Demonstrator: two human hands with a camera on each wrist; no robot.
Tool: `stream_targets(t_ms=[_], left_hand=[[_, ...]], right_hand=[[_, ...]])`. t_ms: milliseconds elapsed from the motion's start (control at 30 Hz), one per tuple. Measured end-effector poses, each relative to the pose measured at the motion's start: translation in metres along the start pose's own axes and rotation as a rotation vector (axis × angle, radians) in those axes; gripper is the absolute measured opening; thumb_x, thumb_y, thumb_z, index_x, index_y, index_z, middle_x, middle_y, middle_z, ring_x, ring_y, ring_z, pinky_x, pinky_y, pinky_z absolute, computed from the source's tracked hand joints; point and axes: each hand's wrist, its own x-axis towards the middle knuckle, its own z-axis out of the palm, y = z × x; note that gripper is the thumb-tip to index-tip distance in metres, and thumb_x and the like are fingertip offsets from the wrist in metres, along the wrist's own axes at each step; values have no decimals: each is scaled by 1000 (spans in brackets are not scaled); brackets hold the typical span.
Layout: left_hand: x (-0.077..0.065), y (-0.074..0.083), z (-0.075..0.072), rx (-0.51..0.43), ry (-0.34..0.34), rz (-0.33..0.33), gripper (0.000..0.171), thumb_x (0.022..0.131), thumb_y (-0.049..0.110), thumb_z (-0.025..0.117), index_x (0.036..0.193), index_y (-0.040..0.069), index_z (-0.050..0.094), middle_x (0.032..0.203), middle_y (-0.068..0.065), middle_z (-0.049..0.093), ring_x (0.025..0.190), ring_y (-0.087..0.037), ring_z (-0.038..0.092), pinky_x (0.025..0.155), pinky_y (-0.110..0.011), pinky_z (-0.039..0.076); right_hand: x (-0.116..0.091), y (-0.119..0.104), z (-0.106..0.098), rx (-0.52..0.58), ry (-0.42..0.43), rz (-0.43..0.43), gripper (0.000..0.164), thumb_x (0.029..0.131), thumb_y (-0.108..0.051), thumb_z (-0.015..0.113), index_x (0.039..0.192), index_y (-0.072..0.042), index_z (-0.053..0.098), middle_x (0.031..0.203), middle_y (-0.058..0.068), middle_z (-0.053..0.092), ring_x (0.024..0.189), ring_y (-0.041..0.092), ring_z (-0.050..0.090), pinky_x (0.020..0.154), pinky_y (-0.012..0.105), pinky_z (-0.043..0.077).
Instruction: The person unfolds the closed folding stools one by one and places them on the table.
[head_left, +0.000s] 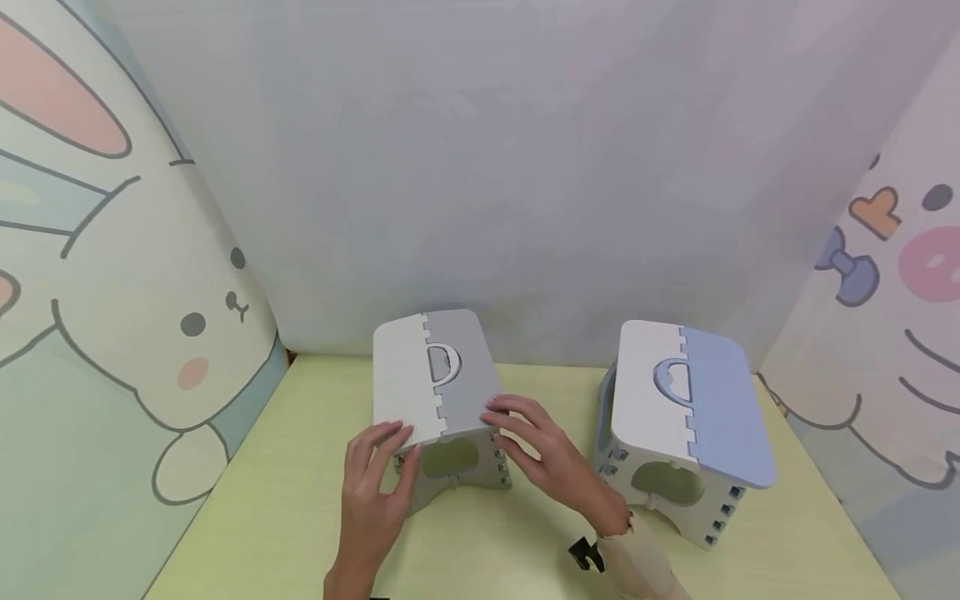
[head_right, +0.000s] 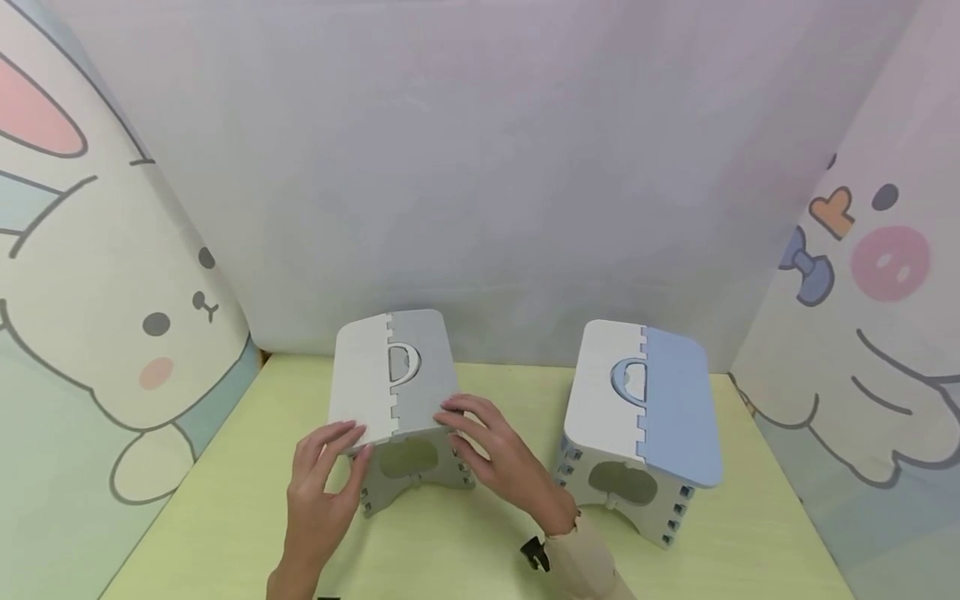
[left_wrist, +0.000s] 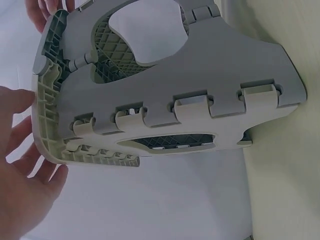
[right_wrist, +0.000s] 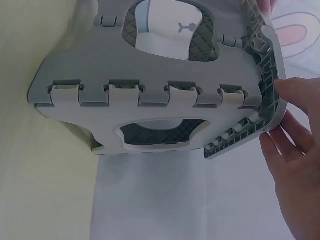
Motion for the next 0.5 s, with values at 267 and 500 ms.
stream_targets(t_ms=[267,500], left_hand=[[-1,7,1,22,21,3,20,87,17,69,100,1,70,102,-14,62,98,-32,51,94,-23,37],[2,14,2,65,59,22,17,84,13,71,95,1,71,95,-11,64,88,-30,51,80,-33,35]], right_hand=[[-4,-1,-6,-4,46,16,46,79,7,70,123,-4,60,123,15,53,113,29,49,91,20,44],[-6,-1,-11,-32,67,13,49,76,11,71,121,-3,61,118,14,55,106,24,54,86,20,46]])
